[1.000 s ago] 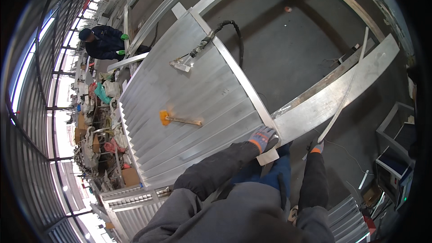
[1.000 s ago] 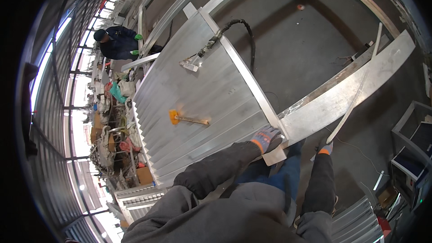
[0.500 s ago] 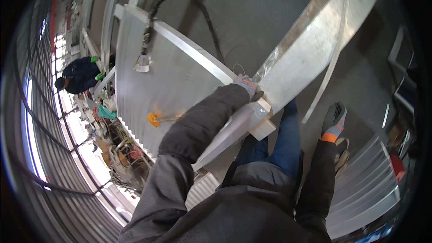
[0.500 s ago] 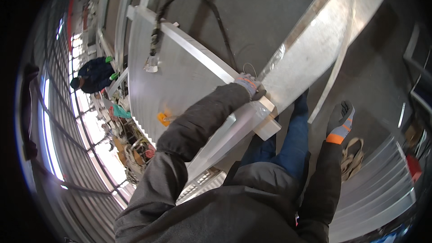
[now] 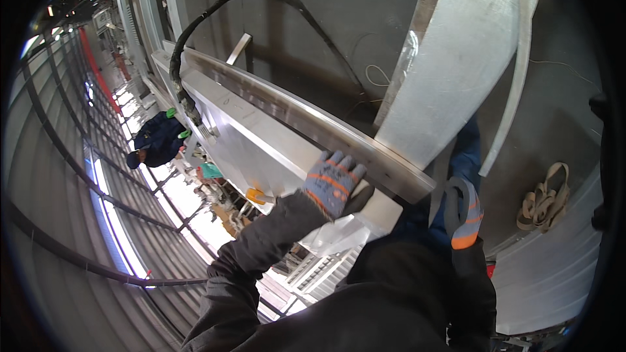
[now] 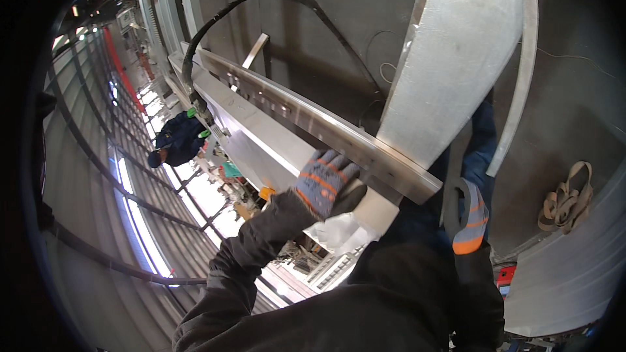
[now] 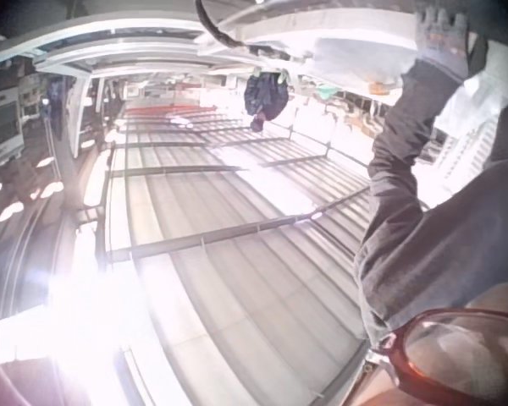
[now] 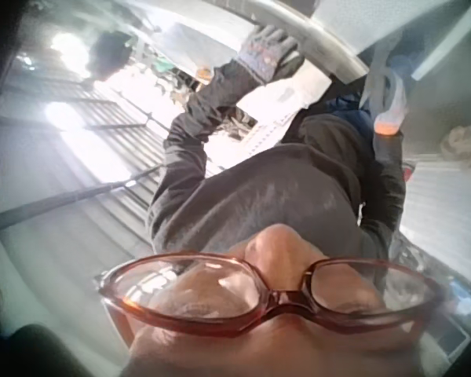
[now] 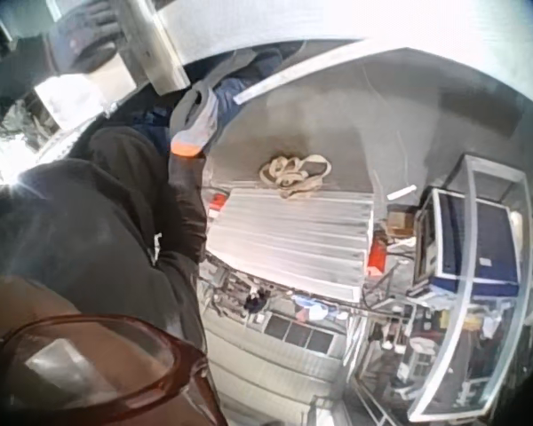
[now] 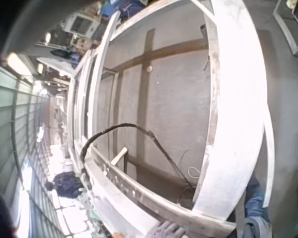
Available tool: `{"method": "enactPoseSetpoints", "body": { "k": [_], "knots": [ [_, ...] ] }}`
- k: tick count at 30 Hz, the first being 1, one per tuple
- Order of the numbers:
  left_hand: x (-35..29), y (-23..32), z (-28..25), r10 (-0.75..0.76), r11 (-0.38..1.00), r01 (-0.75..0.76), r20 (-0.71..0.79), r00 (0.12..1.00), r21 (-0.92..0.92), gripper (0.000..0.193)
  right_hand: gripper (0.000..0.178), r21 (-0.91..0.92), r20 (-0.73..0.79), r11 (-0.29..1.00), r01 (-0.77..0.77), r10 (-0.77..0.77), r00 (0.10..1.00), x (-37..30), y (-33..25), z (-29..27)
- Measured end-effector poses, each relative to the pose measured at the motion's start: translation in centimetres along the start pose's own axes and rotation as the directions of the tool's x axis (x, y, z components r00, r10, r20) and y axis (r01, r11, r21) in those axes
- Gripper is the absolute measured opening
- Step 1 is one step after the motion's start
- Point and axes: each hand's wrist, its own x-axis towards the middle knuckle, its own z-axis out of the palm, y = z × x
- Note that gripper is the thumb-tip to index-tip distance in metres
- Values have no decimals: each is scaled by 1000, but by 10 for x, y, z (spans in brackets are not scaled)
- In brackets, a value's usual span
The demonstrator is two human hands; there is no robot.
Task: The person welds a metal frame using a handheld welding torch, then uses a hammer to tap the welded area. They handle metal bars and a welding torch while working on a large metal structure in a workshop.
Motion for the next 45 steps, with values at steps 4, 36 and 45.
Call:
{"method": "enactPoseSetpoints", "body": {
  "k": [4,36,45],
  "knots": [
    [-20,8,-4,54,995,-70,-201,978,-75,36,21,31,23,999,44,-45,999,0,6,19],
    [29,3,50,-3,987,-11,-92,996,-158,23,32,-516,704,569,640,-142,695,276,-196,332],
    [42,-18,56,-73,983,39,-185,980,-181,26,28,-395,177,856,333,-285,942,74,-115,-9]
  ]
}}
